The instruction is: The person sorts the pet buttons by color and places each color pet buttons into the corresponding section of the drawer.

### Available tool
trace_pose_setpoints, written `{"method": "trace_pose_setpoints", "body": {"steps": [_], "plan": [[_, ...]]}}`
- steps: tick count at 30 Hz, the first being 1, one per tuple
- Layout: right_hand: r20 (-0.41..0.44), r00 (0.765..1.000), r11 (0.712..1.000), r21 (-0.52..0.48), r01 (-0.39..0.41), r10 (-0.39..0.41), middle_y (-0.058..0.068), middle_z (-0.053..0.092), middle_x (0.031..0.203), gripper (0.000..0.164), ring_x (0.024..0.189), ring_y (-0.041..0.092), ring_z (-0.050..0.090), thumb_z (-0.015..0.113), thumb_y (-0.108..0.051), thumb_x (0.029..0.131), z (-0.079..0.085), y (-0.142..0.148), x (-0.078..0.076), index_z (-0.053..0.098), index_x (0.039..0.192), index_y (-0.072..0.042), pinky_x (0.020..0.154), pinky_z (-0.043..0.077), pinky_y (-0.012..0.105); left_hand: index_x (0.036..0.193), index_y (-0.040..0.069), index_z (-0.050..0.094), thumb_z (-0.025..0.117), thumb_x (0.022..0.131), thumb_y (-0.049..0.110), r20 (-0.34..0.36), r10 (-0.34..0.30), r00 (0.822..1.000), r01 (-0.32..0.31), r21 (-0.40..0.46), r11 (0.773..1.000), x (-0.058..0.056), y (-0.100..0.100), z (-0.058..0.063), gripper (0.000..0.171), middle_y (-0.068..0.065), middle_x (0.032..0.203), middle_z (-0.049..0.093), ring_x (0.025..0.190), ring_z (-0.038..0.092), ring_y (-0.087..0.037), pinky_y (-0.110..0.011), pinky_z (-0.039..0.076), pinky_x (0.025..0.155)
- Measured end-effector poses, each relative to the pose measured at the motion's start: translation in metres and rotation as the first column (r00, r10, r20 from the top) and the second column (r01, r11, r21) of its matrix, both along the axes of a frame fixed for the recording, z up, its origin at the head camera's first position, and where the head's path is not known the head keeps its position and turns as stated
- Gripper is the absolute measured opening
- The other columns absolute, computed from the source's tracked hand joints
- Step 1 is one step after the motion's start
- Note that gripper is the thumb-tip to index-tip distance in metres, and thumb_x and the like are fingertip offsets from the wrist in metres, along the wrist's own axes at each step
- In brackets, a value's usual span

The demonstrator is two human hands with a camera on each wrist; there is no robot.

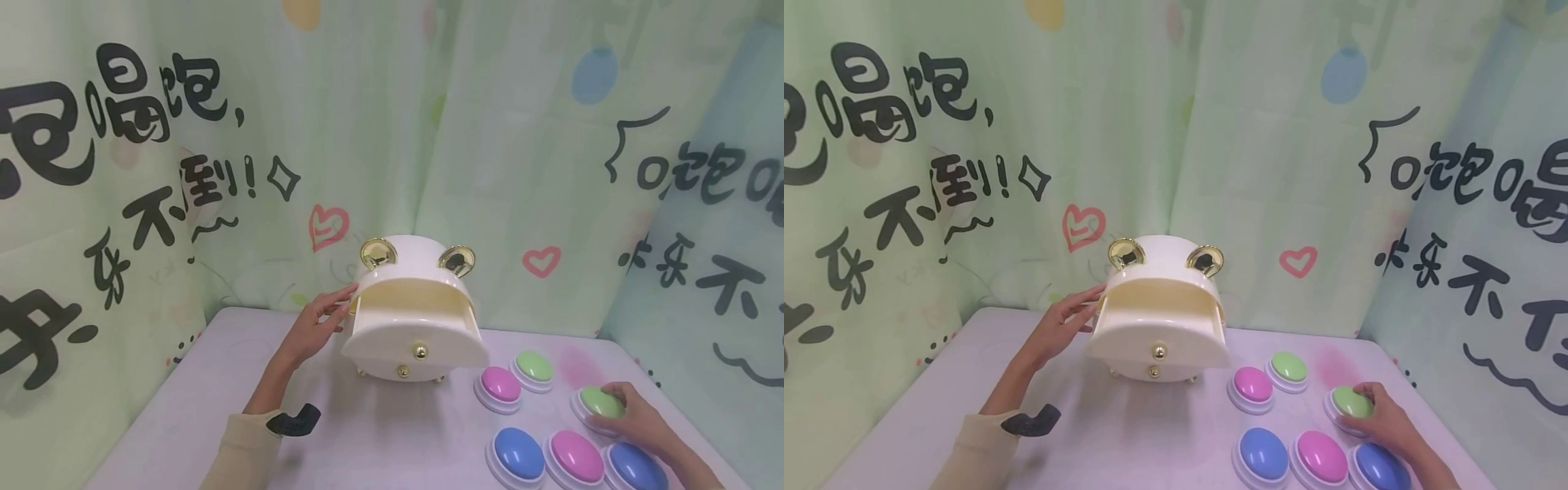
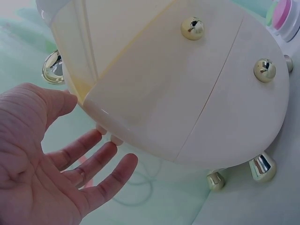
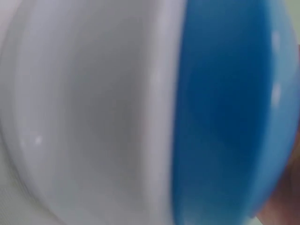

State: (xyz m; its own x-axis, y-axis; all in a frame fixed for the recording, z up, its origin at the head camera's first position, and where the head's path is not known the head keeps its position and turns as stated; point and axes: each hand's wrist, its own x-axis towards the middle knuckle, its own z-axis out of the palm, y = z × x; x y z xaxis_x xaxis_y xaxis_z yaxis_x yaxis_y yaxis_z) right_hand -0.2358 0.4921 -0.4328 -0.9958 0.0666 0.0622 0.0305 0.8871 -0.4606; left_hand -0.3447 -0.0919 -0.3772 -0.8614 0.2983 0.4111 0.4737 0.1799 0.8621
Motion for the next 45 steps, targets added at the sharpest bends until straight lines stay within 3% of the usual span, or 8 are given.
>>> {"method": "trace_pose_setpoints", "body": {"steps": [4,11,16,22,28,38,45], "plan": [[0.035,0.999,1.0,0.008,0.026,-0.027,0.051,0.036,0.136,0.092,0.125,0.069,0.034,0.079,-0.041,0.088,0.0,-0.001,0.001,0.031,0.138,0.02,0.1,0.033,0.077,0.151,0.02,0.053,0.056,0.107,0.021,0.001,-0.006,1.0,0.006,0.002,1.0,0.001,0.0,0.0,0.045,-0.017,0.144,0.055,0.118,0.061,-0.036,-0.052,0.059,0.089],[0.002,0.999,0.999,0.002,0.039,-0.039,0.052,0.036,0.134,0.092,0.123,0.07,0.036,0.078,-0.04,0.089,0.0,-0.002,0.004,0.029,0.137,0.022,0.099,0.035,0.076,0.151,0.02,0.053,0.057,0.106,0.021,0.004,0.0,1.0,0.0,0.004,1.0,0.001,0.0,0.0,0.045,-0.017,0.143,0.056,0.118,0.061,-0.035,-0.049,0.06,0.088],[0.063,0.994,0.991,-0.095,0.099,-0.094,0.051,0.028,0.141,0.101,0.129,0.069,0.029,0.072,-0.047,0.094,0.004,-0.001,0.005,0.019,0.143,0.023,0.104,0.029,0.076,0.15,0.02,0.054,0.057,0.106,0.021,0.009,0.004,1.0,-0.004,0.006,1.0,0.0,0.001,-0.002,0.044,-0.016,0.142,0.057,0.117,0.061,-0.035,-0.049,0.06,0.087],[0.132,0.981,0.956,-0.238,0.169,-0.14,0.047,0.017,0.15,0.105,0.136,0.066,0.02,0.064,-0.051,0.098,0.009,0.0,0.005,0.008,0.149,0.021,0.11,0.024,0.075,0.151,0.019,0.053,0.057,0.106,0.02,0.003,0.004,1.0,-0.004,0.004,1.0,0.001,0.001,-0.001,0.045,-0.017,0.142,0.056,0.117,0.061,-0.034,-0.043,0.061,0.086],[0.17,0.97,0.929,-0.301,0.217,-0.172,0.045,0.013,0.155,0.109,0.14,0.063,0.019,0.061,-0.057,0.097,0.009,-0.001,0.006,0.005,0.152,0.018,0.112,0.025,0.072,0.151,0.019,0.053,0.056,0.106,0.02,-0.008,0.002,1.0,-0.002,0.001,1.0,0.002,0.001,0.0,0.045,-0.018,0.143,0.056,0.117,0.061,-0.035,-0.046,0.061,0.087],[0.167,0.971,0.925,-0.314,0.215,-0.169,0.044,0.007,0.157,0.109,0.143,0.063,0.012,0.063,-0.057,0.097,0.019,-0.017,0.003,0.005,0.153,0.016,0.114,0.023,0.071,0.151,0.021,0.054,0.057,0.106,0.02,0.003,0.005,1.0,-0.005,0.001,1.0,0.001,0.002,0.001,0.045,-0.016,0.142,0.057,0.117,0.061,-0.034,-0.044,0.061,0.086],[0.08,0.986,0.925,-0.34,0.168,-0.149,0.043,0.013,0.156,0.101,0.143,0.063,0.016,0.066,-0.049,0.098,0.02,-0.029,0.001,0.01,0.151,0.016,0.114,0.024,0.071,0.151,0.02,0.053,0.057,0.106,0.021,0.002,-0.003,1.0,0.003,0.002,1.0,0.001,0.0,0.0,0.045,-0.016,0.142,0.057,0.118,0.061,-0.035,-0.048,0.06,0.088]]}}
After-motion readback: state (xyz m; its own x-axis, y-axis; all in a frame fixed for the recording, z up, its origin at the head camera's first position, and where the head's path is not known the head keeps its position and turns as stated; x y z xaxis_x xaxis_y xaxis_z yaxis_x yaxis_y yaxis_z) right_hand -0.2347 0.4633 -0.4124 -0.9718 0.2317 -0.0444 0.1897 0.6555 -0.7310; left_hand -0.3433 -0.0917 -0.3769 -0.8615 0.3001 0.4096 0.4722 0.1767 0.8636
